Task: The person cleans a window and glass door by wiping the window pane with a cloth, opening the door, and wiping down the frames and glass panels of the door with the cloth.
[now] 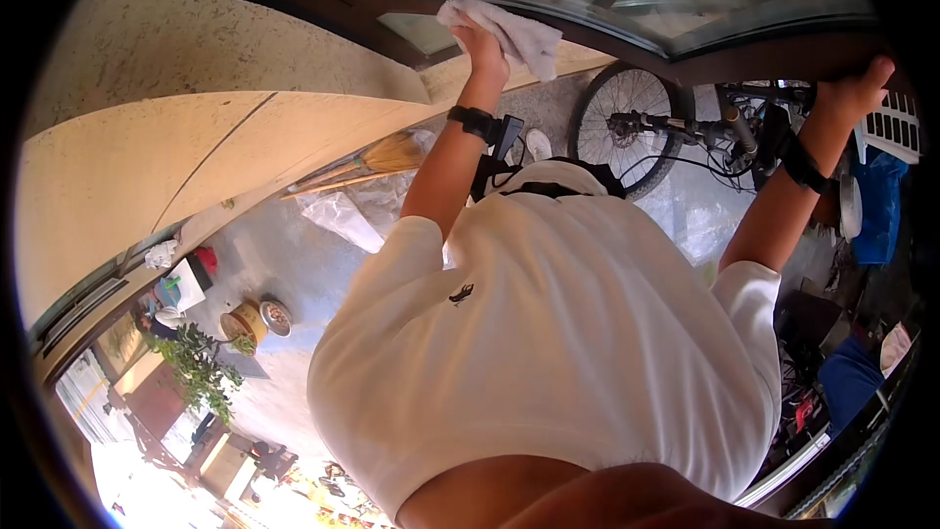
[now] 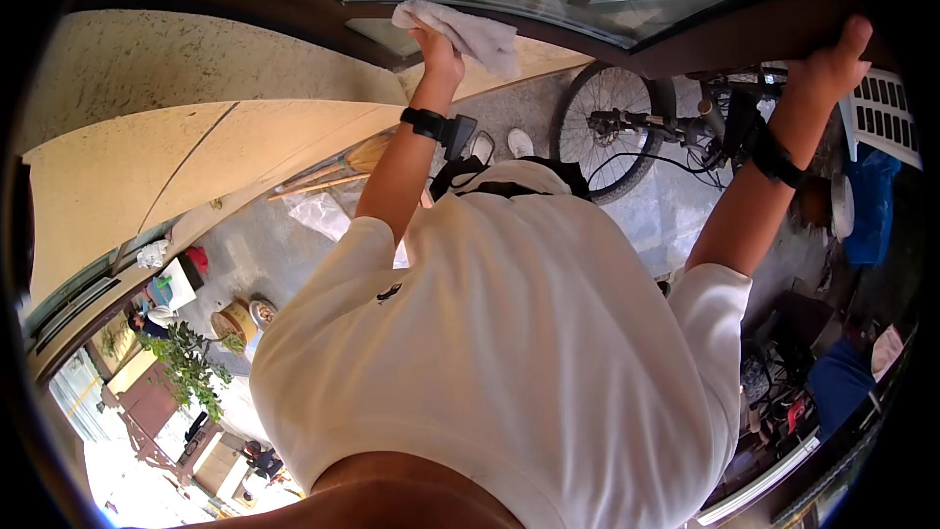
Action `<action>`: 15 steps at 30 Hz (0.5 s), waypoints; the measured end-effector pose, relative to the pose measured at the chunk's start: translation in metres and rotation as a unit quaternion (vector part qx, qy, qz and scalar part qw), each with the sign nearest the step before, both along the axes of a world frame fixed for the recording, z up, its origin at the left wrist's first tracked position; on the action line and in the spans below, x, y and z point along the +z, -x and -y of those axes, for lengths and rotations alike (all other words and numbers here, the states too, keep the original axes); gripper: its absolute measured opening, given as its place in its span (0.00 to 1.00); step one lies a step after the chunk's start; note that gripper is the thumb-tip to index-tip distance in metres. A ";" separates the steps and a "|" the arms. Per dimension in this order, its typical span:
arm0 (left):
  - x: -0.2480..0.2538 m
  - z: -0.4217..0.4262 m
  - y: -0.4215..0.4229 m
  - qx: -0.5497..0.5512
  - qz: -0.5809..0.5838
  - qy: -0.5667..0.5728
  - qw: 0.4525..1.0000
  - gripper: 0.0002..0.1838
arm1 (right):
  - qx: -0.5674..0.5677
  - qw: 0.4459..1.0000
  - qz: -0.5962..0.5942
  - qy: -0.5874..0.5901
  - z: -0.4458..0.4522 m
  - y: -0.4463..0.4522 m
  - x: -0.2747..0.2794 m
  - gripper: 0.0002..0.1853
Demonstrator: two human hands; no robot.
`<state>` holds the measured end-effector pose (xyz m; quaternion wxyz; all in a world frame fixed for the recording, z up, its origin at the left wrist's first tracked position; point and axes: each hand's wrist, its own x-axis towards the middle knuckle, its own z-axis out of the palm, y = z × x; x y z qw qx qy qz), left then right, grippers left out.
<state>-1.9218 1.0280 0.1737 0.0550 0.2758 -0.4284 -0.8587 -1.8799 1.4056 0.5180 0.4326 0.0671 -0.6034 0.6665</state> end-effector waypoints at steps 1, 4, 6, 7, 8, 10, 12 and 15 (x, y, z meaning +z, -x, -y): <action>0.003 -0.004 -0.001 -0.011 0.000 -0.002 1.000 0.36 | -0.011 1.000 0.000 -0.002 -0.002 0.000 -0.001 0.34; 0.028 -0.009 -0.025 -0.107 -0.040 -0.001 0.993 0.39 | -0.021 0.999 0.020 -0.014 -0.001 -0.001 -0.001 0.36; 0.033 -0.026 -0.036 -0.141 -0.020 0.023 0.990 0.38 | 0.002 1.000 -0.005 -0.023 0.002 -0.001 0.000 0.36; 0.030 -0.035 -0.039 -0.167 -0.005 0.053 0.984 0.37 | 0.033 0.998 -0.036 -0.030 0.006 0.000 0.003 0.36; 0.024 -0.042 -0.042 -0.207 -0.045 0.049 0.976 0.33 | 0.054 0.998 -0.041 0.005 0.011 0.000 0.006 0.33; 0.027 -0.067 -0.055 -0.262 -0.050 0.005 0.964 0.31 | 0.048 0.999 0.004 -0.018 0.042 -0.018 0.021 0.38; 0.057 -0.104 -0.071 -0.323 -0.044 -0.062 0.944 0.26 | 0.086 0.995 0.025 -0.037 0.055 -0.025 0.028 0.45; 0.072 -0.159 -0.087 -0.425 -0.012 -0.013 0.905 0.20 | -0.032 0.998 0.025 -0.039 0.044 -0.019 0.023 0.30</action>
